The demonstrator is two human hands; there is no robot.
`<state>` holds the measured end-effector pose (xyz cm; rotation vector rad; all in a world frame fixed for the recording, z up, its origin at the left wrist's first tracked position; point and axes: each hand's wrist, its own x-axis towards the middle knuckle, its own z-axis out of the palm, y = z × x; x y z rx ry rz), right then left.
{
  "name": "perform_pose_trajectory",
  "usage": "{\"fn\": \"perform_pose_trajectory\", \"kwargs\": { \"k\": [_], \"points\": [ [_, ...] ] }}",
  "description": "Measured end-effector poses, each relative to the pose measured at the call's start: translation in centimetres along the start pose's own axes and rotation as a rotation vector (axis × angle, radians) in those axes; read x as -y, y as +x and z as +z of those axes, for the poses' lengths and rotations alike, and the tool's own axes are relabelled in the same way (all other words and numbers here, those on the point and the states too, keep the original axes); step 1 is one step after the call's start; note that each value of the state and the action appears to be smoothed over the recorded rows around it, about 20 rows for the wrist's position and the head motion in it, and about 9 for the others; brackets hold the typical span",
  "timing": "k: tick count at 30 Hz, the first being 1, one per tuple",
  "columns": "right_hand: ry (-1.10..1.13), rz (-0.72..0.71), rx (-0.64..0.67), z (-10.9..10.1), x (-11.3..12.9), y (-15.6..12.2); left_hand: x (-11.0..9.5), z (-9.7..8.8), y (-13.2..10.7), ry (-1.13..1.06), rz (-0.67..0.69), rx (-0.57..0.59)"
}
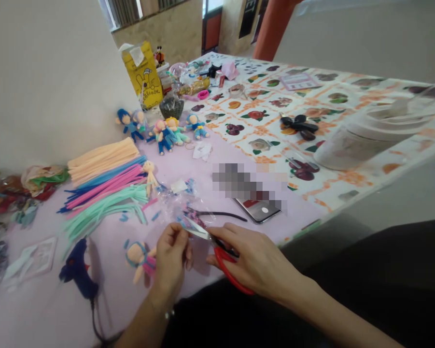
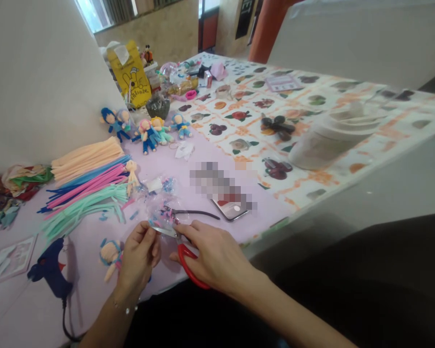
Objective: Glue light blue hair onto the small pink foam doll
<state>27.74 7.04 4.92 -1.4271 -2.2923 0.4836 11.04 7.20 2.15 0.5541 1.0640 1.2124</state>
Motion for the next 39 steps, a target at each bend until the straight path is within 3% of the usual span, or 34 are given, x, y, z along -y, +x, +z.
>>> {"fn": "perform_pose_trajectory", "kwargs": {
  "k": [23, 35, 39],
  "points": [
    [0.092, -0.08, 0.024, 1.0, -0.4, 0.3, -0.5, 0.3, -0.1, -0.063, -0.124, 0.114],
    [0.098, -0.01, 0.053, 0.2, 0.3, 0.6, -0.4, 0.7, 0.2, -0.023, -0.105, 0.117],
    [0.105, -0.018, 0.039, 0.2, 0.4, 0.8, -0.5, 0.7, 0.5, 0.008, -0.098, 0.07]
  ]
}}
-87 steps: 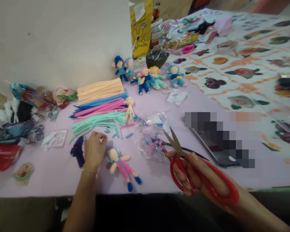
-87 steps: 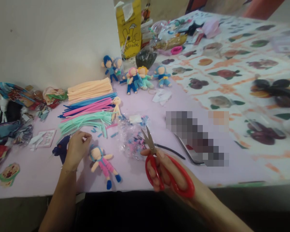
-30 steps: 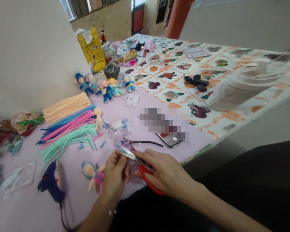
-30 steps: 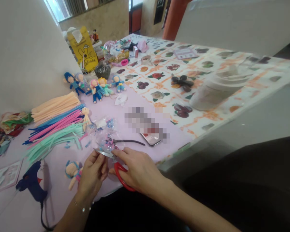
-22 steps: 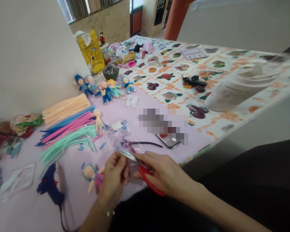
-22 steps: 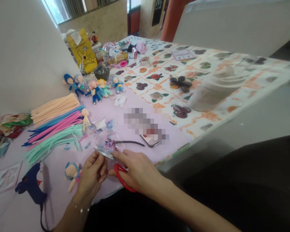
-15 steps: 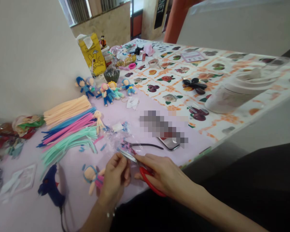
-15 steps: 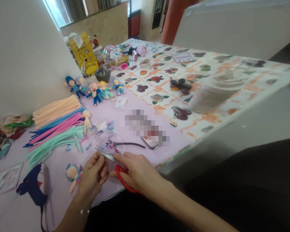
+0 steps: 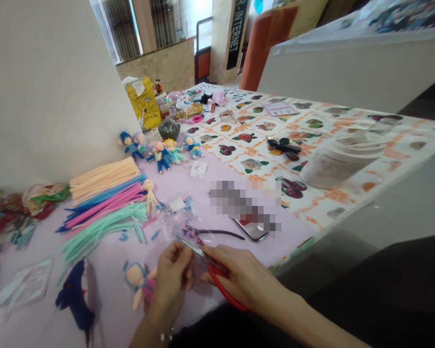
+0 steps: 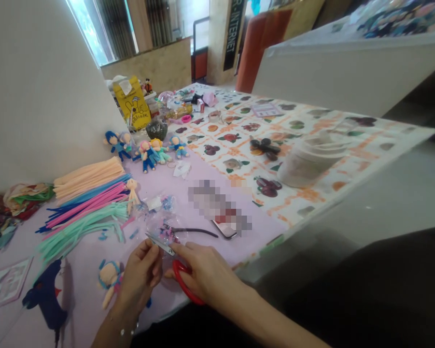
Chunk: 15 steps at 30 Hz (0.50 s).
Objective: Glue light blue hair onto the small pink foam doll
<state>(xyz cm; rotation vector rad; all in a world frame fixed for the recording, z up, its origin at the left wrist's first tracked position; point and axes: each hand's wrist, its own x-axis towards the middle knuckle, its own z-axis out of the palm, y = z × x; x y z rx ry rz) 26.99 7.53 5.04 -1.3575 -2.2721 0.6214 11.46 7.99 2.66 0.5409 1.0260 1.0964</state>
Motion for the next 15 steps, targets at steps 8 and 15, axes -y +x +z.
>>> {"fn": "perform_pose_trajectory", "kwargs": {
  "k": [8, 15],
  "points": [
    [-0.016, 0.0, -0.005, 0.4, -0.1, 0.5, -0.1, -0.2, 0.3, -0.001, 0.014, -0.048],
    [0.045, 0.0, -0.032, 1.3, -0.9, 0.5, -0.2, -0.4, 0.3, -0.007, 0.004, -0.063]
  ]
}}
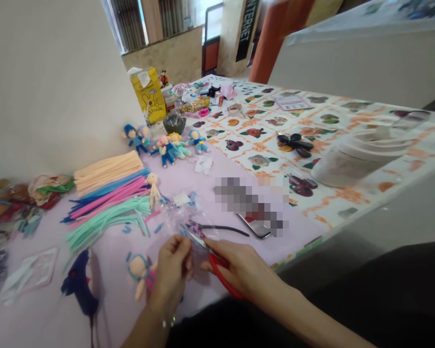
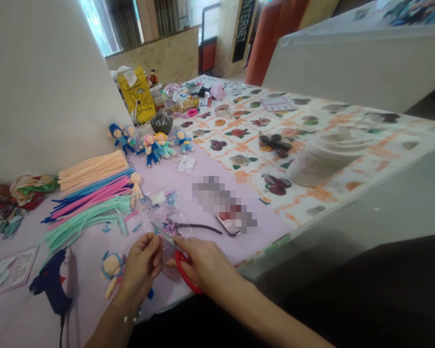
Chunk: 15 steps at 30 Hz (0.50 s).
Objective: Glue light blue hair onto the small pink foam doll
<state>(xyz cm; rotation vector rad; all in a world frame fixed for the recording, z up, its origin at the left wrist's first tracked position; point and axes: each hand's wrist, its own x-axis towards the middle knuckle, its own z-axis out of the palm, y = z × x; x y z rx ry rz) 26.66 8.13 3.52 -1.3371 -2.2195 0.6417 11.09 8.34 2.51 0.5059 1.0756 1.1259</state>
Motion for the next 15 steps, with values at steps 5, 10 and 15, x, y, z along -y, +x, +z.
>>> {"fn": "perform_pose_trajectory", "kwargs": {
  "k": [5, 10, 15],
  "points": [
    [0.097, 0.057, 0.009, -0.6, -0.1, 0.5, -0.2, -0.2, 0.0, -0.007, -0.013, -0.021],
    [0.069, 0.104, 0.049, -1.1, 0.3, 0.6, -0.3, -0.5, -0.1, -0.02, 0.008, -0.024],
    [0.067, 0.092, 0.054, -1.0, 0.9, 0.3, -0.2, -0.3, -0.4, -0.034, -0.01, -0.008]
  ]
}}
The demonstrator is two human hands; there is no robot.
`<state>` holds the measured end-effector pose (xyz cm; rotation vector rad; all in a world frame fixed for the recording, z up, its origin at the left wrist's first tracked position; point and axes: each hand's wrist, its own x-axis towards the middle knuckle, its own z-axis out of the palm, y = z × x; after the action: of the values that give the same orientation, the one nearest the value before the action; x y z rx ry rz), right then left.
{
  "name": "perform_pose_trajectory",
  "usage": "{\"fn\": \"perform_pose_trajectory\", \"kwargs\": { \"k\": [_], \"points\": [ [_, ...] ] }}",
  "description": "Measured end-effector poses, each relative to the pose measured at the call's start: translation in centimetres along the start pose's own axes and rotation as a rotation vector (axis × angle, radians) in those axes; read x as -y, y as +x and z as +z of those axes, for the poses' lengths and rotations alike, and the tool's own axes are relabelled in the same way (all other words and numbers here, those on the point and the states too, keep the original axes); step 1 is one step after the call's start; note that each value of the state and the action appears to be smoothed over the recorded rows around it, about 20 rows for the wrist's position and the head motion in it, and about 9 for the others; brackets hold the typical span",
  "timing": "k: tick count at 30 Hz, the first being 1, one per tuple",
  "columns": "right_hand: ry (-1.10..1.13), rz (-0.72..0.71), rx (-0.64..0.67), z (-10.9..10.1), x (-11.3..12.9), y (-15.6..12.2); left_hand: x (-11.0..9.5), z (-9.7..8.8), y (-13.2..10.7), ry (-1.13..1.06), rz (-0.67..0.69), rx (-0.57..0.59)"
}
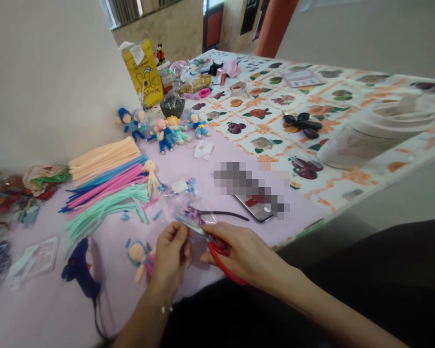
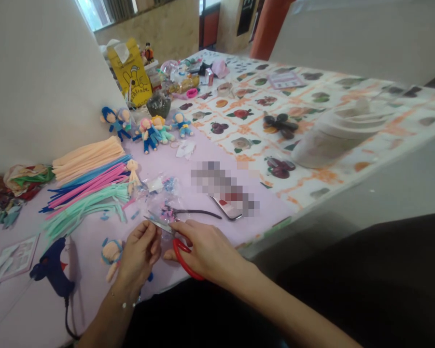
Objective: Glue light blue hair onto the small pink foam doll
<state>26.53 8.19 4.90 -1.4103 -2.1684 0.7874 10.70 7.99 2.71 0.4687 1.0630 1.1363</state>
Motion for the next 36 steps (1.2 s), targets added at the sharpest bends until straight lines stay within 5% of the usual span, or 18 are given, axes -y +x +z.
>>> {"fn": "perform_pose_trajectory", "kwargs": {
  "k": [24, 36],
  "points": [
    [-0.039, -0.126, -0.037, 0.5, -0.2, -0.1, -0.2, 0.0, -0.1, -0.025, -0.021, 0.026],
    [0.01, -0.06, -0.034, 0.4, -1.0, 0.1, -0.3, -0.1, -0.1, -0.012, -0.007, -0.014]
  ]
}}
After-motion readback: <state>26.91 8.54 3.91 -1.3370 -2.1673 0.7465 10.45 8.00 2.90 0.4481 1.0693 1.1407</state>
